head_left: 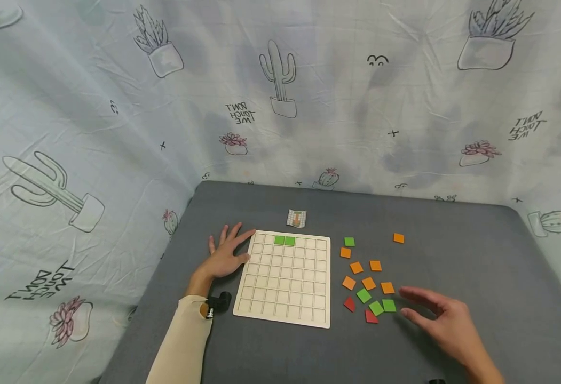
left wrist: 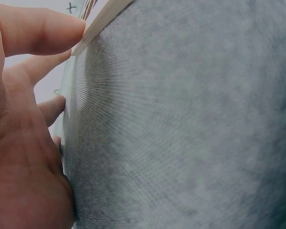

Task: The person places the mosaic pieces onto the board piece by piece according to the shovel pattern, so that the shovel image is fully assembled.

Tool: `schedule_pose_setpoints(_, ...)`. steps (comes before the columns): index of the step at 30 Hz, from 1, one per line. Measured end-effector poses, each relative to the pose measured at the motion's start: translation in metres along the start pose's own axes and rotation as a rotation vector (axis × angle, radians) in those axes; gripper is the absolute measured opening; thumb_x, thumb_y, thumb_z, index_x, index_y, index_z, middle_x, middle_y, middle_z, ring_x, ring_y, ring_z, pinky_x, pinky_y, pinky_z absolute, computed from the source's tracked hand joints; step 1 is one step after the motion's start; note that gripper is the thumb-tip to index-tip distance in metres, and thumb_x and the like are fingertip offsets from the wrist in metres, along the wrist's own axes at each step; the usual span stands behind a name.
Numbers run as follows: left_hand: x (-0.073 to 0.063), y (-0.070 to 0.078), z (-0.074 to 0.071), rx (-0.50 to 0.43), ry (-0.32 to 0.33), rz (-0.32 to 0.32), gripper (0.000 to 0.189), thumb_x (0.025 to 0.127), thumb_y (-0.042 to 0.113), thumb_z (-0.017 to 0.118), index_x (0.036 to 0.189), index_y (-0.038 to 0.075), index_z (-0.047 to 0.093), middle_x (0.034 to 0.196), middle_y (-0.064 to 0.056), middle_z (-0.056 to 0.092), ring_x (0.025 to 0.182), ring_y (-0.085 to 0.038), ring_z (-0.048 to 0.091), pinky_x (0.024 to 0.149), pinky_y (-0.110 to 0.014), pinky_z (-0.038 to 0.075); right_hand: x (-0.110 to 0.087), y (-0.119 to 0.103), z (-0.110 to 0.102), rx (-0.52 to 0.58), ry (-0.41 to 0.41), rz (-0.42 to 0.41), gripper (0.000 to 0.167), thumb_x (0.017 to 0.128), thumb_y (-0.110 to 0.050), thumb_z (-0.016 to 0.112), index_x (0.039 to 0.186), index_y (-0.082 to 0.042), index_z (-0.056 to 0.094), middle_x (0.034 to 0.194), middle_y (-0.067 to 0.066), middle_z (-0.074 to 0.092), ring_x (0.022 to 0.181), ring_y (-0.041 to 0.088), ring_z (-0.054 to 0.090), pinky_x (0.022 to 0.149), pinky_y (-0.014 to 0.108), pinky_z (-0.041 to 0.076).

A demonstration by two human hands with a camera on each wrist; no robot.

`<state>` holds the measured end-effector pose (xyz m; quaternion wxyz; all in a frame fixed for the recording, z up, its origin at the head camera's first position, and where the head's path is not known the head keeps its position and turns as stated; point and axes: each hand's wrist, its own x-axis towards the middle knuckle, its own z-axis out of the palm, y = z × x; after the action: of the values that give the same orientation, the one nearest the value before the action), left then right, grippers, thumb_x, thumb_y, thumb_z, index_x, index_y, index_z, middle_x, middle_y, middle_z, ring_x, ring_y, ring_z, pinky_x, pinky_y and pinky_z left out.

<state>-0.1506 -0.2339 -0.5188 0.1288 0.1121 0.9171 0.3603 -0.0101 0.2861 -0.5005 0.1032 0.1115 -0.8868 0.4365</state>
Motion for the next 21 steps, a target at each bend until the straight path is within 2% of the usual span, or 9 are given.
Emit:
schedule_pose_setpoints(4, -0.001, 0.001, 0.0, -0.012, 0.016, 0.01, 0.069, 0.106, 0.014, 0.063, 0.171, 0.017, 0.042, 0.184, -0.022, 0.008, 0.168, -0.052, -0.015, 0.122, -0.077, -0.024, 0.0, 0.002, 0.004, -0.011, 0.002, -0.013, 0.052, 0.074, 0.003, 0.098, 0.122, -0.012, 0.083, 0.113, 0.007, 0.085, 0.104, -0.012, 0.073, 0.087, 0.005, 0.055)
schedule_pose_setpoints(9, 0.0, 0.002, 0.0, -0.032, 0.026, 0.022, 0.068, 0.104, 0.013, 0.064, 0.169, 0.014, 0.044, 0.183, -0.025, 0.01, 0.167, -0.055, -0.013, 0.121, -0.078, -0.024, 0.0, 0.005, 0.008, -0.077, -0.03, -0.001, 0.052, 0.074, -0.003, 0.1, 0.122, -0.015, 0.083, 0.112, 0.005, 0.085, 0.101, -0.01, 0.073, 0.084, 0.004, 0.053)
schedule_pose_setpoints(15, 0.001, 0.002, 0.0, -0.005, 0.008, -0.007, 0.069, 0.106, 0.014, 0.062, 0.172, 0.019, 0.041, 0.185, -0.02, 0.006, 0.169, -0.05, -0.015, 0.123, -0.076, -0.024, 0.004, 0.005, 0.011, -0.138, -0.091, 0.05, 0.049, 0.078, -0.009, 0.099, 0.123, -0.019, 0.084, 0.112, -0.001, 0.085, 0.099, -0.005, 0.075, 0.083, 0.003, 0.051)
schedule_pose_setpoints(21, 0.0, 0.002, 0.0, 0.009, -0.006, -0.017, 0.069, 0.108, 0.015, 0.061, 0.172, 0.021, 0.039, 0.185, -0.018, 0.005, 0.169, -0.048, -0.017, 0.123, -0.076, -0.025, 0.005, 0.007, 0.014, -0.145, -0.087, 0.06, 0.049, 0.077, -0.009, 0.1, 0.122, -0.02, 0.084, 0.112, -0.002, 0.085, 0.098, -0.004, 0.076, 0.084, 0.002, 0.049)
